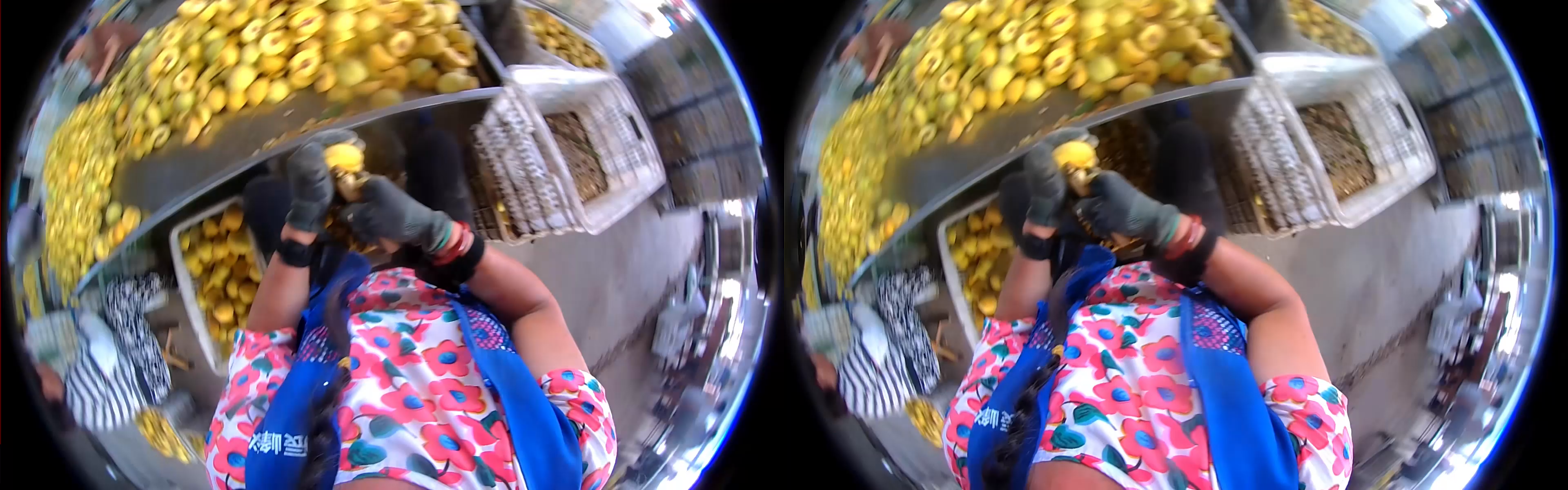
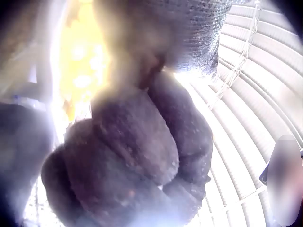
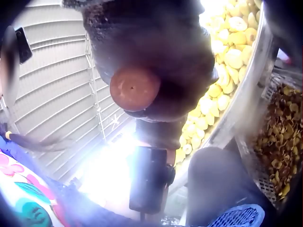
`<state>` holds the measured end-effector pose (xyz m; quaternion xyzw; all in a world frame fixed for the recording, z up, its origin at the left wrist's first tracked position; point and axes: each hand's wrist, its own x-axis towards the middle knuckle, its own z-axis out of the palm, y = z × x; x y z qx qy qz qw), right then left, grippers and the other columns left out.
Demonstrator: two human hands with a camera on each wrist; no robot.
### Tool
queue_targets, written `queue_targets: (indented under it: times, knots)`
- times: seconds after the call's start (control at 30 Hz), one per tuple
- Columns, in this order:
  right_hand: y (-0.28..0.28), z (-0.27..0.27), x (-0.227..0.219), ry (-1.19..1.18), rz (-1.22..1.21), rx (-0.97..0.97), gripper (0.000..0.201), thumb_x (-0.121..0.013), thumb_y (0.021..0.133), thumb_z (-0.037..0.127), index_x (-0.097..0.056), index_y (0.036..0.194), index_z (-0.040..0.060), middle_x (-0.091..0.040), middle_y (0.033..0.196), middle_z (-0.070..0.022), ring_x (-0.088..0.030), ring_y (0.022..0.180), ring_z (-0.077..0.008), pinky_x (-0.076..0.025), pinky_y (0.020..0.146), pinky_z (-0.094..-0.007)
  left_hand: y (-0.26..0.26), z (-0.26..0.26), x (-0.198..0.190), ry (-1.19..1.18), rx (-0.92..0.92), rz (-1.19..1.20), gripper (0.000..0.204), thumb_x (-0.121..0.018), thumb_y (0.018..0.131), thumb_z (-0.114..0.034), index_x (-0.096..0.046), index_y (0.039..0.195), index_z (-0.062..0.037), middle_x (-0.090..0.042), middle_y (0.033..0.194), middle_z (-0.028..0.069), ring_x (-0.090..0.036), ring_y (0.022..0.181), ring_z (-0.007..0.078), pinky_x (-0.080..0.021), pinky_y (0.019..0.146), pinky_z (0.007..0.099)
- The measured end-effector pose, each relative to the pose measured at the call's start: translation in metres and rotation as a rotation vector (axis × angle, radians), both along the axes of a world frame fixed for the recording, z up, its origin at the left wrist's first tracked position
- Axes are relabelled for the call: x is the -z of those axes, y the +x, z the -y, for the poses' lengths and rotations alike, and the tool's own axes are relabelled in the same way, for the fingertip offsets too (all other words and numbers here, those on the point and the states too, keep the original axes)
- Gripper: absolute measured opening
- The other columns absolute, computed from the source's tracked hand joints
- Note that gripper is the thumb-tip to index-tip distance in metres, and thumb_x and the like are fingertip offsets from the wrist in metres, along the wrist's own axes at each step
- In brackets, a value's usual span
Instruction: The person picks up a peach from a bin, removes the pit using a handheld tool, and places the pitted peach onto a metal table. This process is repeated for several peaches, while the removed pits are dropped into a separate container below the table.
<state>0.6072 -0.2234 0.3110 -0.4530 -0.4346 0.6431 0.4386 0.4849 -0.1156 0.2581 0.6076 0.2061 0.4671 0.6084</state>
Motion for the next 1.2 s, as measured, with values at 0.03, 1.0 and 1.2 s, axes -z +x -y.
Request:
queue_targets:
  times: [0.03,1.0,1.2]
  knots:
    - [-0.004,-0.003,-0.001,0.028,-0.044,-0.038,0.018,-0.057,0.086,0.0,-0.058,0.104,-0.002,-0.059,0.072,-0.0031,-0.056,0.061,-0.0104,-0.044,0.051,-0.0263,-0.005,0.001,0.0,-0.039,0.017,0.052,0.051,-0.039,0.098,-0.041,-0.067,0.099,0.002,-0.069,0.094,0.0127,-0.065,0.085,0.0208,-0.053,0.078,0.033]
    - [-0.037,-0.017,0.03,-0.029,0.171,-0.262,0.018,-0.061,0.082,0.004,-0.061,0.097,-0.0039,-0.06,0.074,-0.0035,-0.056,0.06,-0.0094,-0.044,0.052,-0.0239,-0.061,-0.006,0.003,-0.036,0.2,-0.158,0.034,-0.052,0.096,-0.028,-0.066,0.102,0.0019,-0.068,0.096,0.0096,-0.062,0.091,0.016,-0.049,0.083,0.0303]
    - [-0.031,-0.021,0.011,-0.286,-0.032,-0.367,0.015,-0.059,0.083,0.004,-0.06,0.096,-0.0034,-0.057,0.069,-0.002,-0.052,0.053,-0.0085,-0.04,0.046,-0.0235,-0.057,-0.01,-0.002,0.276,0.082,-0.354,0.036,-0.044,0.099,-0.029,-0.065,0.101,0.0014,-0.068,0.097,0.0103,-0.064,0.091,0.0178,-0.05,0.083,0.0306]
